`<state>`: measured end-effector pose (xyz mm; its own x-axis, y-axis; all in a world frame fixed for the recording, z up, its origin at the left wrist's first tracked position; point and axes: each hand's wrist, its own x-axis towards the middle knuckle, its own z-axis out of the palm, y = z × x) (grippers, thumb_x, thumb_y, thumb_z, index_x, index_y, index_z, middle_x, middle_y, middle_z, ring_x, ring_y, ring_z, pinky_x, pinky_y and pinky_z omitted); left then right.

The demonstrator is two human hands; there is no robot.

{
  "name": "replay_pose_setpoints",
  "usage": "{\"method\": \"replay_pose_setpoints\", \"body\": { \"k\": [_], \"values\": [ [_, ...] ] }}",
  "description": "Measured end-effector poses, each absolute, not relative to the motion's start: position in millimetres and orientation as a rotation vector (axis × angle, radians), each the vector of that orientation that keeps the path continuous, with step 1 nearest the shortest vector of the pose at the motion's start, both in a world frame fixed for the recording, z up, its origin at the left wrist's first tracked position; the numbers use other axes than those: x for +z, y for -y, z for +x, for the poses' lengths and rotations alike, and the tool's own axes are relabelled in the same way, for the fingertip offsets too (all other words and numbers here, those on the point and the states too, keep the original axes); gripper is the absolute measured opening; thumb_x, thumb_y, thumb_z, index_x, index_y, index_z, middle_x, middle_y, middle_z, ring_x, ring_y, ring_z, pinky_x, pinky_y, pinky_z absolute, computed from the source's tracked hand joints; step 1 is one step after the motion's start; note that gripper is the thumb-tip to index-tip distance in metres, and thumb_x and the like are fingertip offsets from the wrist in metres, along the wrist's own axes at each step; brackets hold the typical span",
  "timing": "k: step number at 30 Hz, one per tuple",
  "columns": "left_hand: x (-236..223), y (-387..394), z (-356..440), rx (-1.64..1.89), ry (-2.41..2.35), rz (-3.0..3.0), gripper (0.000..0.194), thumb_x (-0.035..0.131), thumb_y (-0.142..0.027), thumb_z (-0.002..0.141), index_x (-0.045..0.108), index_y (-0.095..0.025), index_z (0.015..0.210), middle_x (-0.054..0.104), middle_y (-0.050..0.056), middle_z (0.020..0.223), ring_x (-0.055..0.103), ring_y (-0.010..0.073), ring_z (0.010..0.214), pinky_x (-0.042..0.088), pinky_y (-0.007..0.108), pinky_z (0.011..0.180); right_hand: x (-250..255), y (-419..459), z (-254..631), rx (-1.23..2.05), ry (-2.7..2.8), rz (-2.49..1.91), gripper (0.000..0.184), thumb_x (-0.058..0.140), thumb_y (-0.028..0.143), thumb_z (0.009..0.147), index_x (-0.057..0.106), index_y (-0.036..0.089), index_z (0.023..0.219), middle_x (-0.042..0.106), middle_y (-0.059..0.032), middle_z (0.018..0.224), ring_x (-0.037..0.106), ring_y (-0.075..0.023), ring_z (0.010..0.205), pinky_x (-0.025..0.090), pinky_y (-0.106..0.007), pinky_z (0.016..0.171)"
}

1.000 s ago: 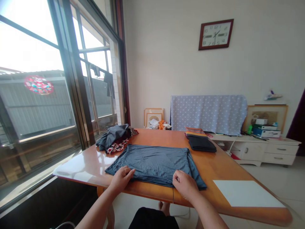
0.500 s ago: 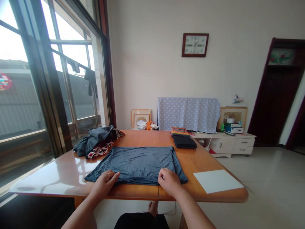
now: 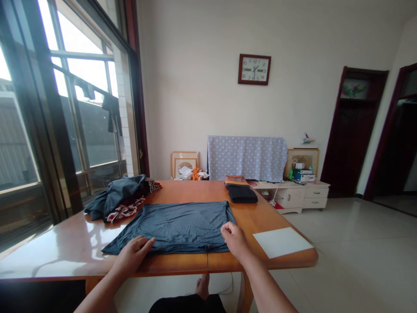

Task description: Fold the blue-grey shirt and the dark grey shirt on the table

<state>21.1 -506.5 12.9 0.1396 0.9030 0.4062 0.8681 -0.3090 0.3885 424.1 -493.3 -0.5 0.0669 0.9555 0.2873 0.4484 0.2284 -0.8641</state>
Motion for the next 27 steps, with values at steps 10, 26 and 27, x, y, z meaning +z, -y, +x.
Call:
{"method": "replay_pose_setpoints", "body": {
  "k": [10,26,27],
  "values": [
    [39.0,503.6,101.0,0.966,-1.705,2.41,0.04,0.043,-0.049,0.096,0.055,-0.021,0.068,0.059,0.001,0.073,0.055,0.0181,0.077,0.032,0.027,0.068,6.3,496.6,493.7,0.316,1.423,-1.836,0.026,0.052,0.042,0.084,0.061,0.022,0.07,0.067,-0.0025,0.069,0.06,-0.0176,0.068,0.035,-0.025,0.059],
    [30.2,497.0,253.5,0.646,-1.277,2.419,0.046,0.066,-0.051,0.077,0.067,-0.021,0.112,0.064,0.012,0.112,0.059,0.0291,0.103,0.043,0.035,0.084,8.8,489.7,464.3,0.66,1.393,-1.729,0.014,0.057,0.025,0.075,0.047,0.021,0.067,0.054,0.0027,0.064,0.054,-0.0123,0.06,0.031,-0.022,0.052],
    [30.2,497.0,260.4,0.622,-1.305,2.418,0.055,0.068,-0.057,0.073,0.067,-0.021,0.114,0.063,0.013,0.113,0.058,0.0311,0.104,0.044,0.037,0.085,9.8,488.9,461.7,0.725,1.363,-1.686,0.013,0.055,0.027,0.077,0.047,0.021,0.069,0.054,0.0032,0.064,0.054,-0.0119,0.058,0.032,-0.021,0.051]
  ]
}}
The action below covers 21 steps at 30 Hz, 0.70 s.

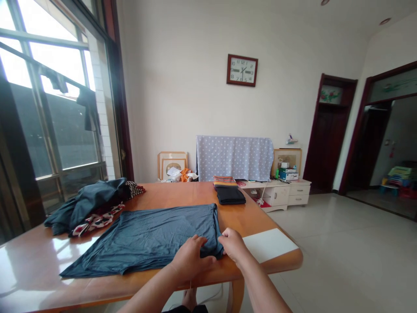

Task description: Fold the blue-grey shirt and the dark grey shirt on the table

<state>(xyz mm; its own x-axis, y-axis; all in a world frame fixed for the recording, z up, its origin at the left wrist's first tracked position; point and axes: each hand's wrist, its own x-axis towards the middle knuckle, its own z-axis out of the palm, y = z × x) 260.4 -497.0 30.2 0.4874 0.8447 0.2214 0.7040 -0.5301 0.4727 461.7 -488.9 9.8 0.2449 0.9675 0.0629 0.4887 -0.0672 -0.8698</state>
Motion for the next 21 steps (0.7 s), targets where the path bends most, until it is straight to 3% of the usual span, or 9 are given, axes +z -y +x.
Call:
{"method": "replay_pose_setpoints", "body": {
  "k": [3,7,10,13,17,21],
  "values": [
    [29.7,496.7,279.8,0.59,-1.375,2.424,0.067,0.072,-0.066,0.064,0.066,-0.021,0.113,0.063,0.015,0.113,0.056,0.0348,0.106,0.043,0.041,0.086,15.7,488.7,456.3,0.93,1.274,-1.578,0.013,0.053,0.033,0.081,0.051,0.021,0.077,0.056,0.0033,0.065,0.057,-0.0114,0.053,0.029,-0.02,0.045],
    [26.1,491.0,294.5,0.604,-1.45,2.405,0.038,0.062,-0.048,0.078,0.066,-0.022,0.106,0.065,0.012,0.111,0.058,0.0313,0.104,0.043,0.038,0.083,24.3,488.4,455.0,1.154,1.127,-1.432,0.017,0.059,0.037,0.078,0.054,0.02,0.081,0.058,0.003,0.063,0.059,-0.0109,0.051,0.019,-0.018,0.039],
    [20.8,481.7,293.7,0.623,-1.46,2.369,0.021,0.051,-0.031,0.083,0.066,-0.023,0.095,0.067,0.01,0.104,0.062,0.0251,0.093,0.041,0.032,0.075,25.0,482.3,458.1,1.212,1.155,-1.401,0.02,0.06,0.039,0.081,0.056,0.019,0.081,0.062,0.0008,0.065,0.06,-0.0104,0.052,0.021,-0.017,0.039],
    [13.9,469.5,287.4,0.712,-1.392,2.28,0.015,0.05,-0.027,0.083,0.064,-0.023,0.083,0.067,0.006,0.088,0.062,0.0207,0.081,0.036,0.029,0.067,21.9,468.5,465.1,1.256,1.149,-1.436,0.029,0.057,0.046,0.087,0.058,0.018,0.084,0.066,-0.0031,0.069,0.059,-0.0098,0.051,0.024,-0.016,0.038],
    [5.0,453.0,279.8,0.802,-1.29,2.022,0.012,0.055,-0.026,0.077,0.054,-0.02,0.067,0.054,-0.001,0.064,0.05,0.0153,0.065,0.029,0.026,0.058,21.4,438.1,477.8,1.22,1.031,-1.536,0.032,0.054,0.048,0.091,0.06,0.017,0.089,0.067,-0.005,0.071,0.056,-0.0083,0.049,0.028,-0.015,0.039],
    [0.0,442.6,275.4,0.854,-1.142,1.815,0.021,0.059,-0.027,0.074,0.044,-0.021,0.061,0.04,-0.005,0.059,0.039,0.0109,0.058,0.024,0.024,0.053,26.0,399.2,486.7,1.167,0.992,-1.613,0.028,0.056,0.043,0.091,0.06,0.015,0.087,0.066,-0.0054,0.071,0.057,-0.0079,0.05,0.031,-0.015,0.04]
  ]
}}
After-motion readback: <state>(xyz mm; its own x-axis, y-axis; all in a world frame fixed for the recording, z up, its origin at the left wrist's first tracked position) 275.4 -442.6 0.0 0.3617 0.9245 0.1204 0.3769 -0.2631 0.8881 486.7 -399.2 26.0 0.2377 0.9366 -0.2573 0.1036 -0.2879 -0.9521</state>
